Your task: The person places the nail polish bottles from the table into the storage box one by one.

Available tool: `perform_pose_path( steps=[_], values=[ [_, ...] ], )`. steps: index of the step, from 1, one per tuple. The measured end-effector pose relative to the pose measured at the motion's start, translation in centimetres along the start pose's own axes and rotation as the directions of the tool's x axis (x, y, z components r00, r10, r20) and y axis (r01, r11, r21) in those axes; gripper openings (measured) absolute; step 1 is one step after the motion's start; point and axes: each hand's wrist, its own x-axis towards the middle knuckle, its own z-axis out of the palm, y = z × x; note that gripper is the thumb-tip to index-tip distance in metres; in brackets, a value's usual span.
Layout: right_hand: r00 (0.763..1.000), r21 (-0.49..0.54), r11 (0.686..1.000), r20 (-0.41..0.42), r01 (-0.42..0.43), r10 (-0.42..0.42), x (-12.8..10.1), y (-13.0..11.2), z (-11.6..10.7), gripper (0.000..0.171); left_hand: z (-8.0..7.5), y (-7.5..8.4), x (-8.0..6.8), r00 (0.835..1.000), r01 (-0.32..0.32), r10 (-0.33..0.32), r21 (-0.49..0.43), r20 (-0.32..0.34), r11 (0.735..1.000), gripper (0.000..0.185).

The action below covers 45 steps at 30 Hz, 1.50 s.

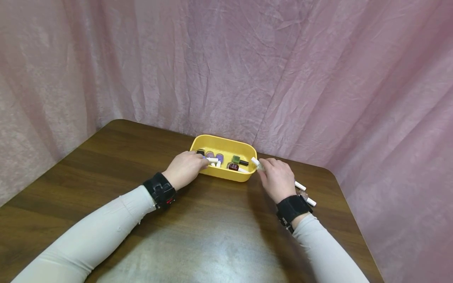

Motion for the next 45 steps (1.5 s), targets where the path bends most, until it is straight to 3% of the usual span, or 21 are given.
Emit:
perform_pose_path(
  steps=[5,40,45],
  values=[
    [1.0,0.008,1.0,-0.011,0.015,-0.015,0.4,-0.5,0.1,0.036,-0.1,0.1,-0.1,1.0,-0.009,0.009,0.001,-0.027,1.0,0.007],
    [1.0,0.011,1.0,0.02,0.012,-0.013,3.2,-2.8,1.3,0.031,0.0,0.0,-0.1,1.0,0.015,-0.015,-0.008,0.01,1.0,0.01],
    [0.999,0.009,1.0,0.047,0.005,-0.005,3.7,-3.1,1.4,0.031,0.1,0.0,-0.1,1.0,0.005,-0.005,-0.006,-0.013,1.0,0.01]
  ],
)
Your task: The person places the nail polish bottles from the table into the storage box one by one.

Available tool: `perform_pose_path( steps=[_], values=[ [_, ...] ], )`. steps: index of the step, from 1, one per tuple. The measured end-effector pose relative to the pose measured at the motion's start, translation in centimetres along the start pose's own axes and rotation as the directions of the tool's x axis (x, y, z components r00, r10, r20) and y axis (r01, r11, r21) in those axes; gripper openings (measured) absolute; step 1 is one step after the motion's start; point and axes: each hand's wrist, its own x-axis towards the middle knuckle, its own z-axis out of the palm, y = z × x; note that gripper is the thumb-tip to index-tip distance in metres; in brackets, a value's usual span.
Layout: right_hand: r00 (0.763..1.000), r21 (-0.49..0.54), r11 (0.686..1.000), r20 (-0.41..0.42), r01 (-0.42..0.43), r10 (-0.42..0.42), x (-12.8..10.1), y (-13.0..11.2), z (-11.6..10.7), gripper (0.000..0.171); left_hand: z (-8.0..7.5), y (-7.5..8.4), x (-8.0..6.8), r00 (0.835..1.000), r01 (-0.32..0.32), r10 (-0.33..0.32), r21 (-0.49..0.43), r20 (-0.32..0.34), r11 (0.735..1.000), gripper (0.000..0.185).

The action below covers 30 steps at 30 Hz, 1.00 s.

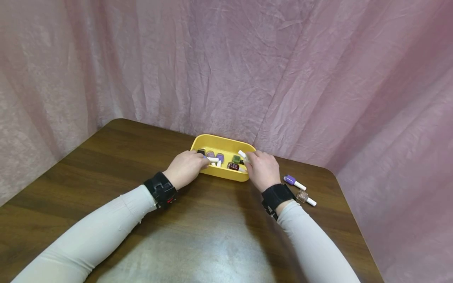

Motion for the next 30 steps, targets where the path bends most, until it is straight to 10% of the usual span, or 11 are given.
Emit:
perform_pose_path(
  steps=[30],
  values=[
    [0.992,-0.031,0.999,0.118,-0.029,0.033,1.2,-0.5,1.3,0.036,-0.1,0.0,0.0,1.0,-0.014,0.014,0.019,0.004,1.0,0.01]
  ],
)
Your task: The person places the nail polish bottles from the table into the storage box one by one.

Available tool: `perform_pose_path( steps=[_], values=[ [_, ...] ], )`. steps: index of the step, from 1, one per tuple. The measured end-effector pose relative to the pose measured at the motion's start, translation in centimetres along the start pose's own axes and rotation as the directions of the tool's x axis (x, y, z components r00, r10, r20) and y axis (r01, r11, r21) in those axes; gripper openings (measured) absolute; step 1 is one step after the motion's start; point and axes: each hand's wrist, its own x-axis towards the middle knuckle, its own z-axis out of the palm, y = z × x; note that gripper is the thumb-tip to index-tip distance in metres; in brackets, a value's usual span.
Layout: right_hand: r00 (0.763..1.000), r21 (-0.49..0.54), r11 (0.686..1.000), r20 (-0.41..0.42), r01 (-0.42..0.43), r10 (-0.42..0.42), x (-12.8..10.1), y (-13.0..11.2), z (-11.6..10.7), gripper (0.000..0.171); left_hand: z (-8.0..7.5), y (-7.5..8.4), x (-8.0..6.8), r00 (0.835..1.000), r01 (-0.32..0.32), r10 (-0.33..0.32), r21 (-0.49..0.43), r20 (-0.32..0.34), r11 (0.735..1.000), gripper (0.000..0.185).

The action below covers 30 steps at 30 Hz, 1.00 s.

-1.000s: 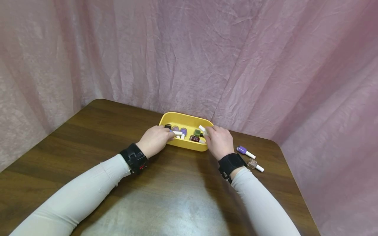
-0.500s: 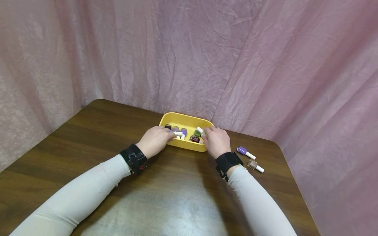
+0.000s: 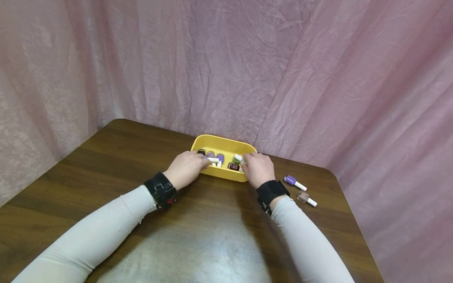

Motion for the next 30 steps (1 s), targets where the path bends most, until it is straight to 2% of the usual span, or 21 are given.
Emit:
perform_pose_path(
  steps=[4,18,25,30],
  values=[
    [1.0,0.002,1.0,0.009,-0.006,0.006,0.08,-0.08,0.01,0.035,0.18,-0.04,-0.01,1.0,0.0,0.0,0.001,-0.009,1.0,0.009],
    [0.998,0.032,0.999,0.055,-0.03,0.028,0.3,-0.2,-0.05,0.026,0.01,-0.03,-0.02,1.0,0.008,-0.008,0.0,0.022,1.0,0.012],
    [0.998,0.033,0.999,0.065,-0.028,0.026,0.42,-0.11,-0.05,0.009,0.05,-0.01,0.03,0.999,0.013,-0.013,0.007,0.034,1.0,0.011],
    [0.996,0.031,0.999,0.081,-0.035,0.032,0.49,-0.2,-0.19,0.007,0.06,-0.01,0.04,0.999,0.015,-0.015,0.006,0.035,1.0,0.011]
  ],
)
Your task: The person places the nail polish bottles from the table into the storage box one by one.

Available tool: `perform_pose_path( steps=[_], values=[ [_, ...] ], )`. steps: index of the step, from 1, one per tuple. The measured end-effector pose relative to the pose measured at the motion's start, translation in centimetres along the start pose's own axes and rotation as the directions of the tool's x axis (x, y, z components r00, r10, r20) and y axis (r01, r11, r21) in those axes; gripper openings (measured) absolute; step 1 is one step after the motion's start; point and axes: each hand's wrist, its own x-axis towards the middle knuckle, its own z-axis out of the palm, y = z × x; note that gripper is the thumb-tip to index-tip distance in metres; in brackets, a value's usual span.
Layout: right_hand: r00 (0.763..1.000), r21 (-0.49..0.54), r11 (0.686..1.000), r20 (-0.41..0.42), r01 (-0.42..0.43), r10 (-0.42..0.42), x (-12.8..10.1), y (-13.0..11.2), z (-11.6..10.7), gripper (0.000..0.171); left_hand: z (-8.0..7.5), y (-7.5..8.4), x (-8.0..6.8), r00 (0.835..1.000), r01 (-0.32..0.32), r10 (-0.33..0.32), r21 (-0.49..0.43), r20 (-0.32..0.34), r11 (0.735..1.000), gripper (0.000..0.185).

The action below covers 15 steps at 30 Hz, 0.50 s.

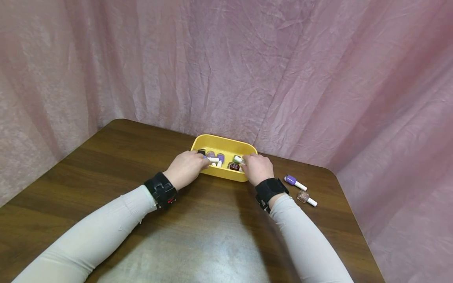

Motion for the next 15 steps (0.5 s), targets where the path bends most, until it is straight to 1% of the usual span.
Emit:
perform_pose_path(
  steps=[4,8,12,15],
  values=[
    [1.0,0.002,1.0,0.01,-0.003,0.003,0.06,-0.13,-0.1,0.008,0.08,-0.05,0.0,1.0,0.001,-0.001,-0.004,-0.002,1.0,0.011],
    [1.0,0.004,1.0,0.026,-0.001,0.001,0.15,-0.19,-0.14,0.016,0.05,-0.04,-0.02,1.0,-0.001,0.001,-0.008,0.0,1.0,0.01],
    [0.999,-0.001,1.0,0.049,-0.01,0.01,0.17,-0.21,-0.16,0.007,0.0,-0.03,-0.05,1.0,-0.002,0.002,-0.014,-0.002,1.0,0.01],
    [0.998,-0.009,1.0,0.063,-0.017,0.017,0.17,-0.27,-0.27,0.012,0.0,-0.05,-0.06,1.0,-0.004,0.004,-0.022,-0.012,1.0,0.01]
  ],
)
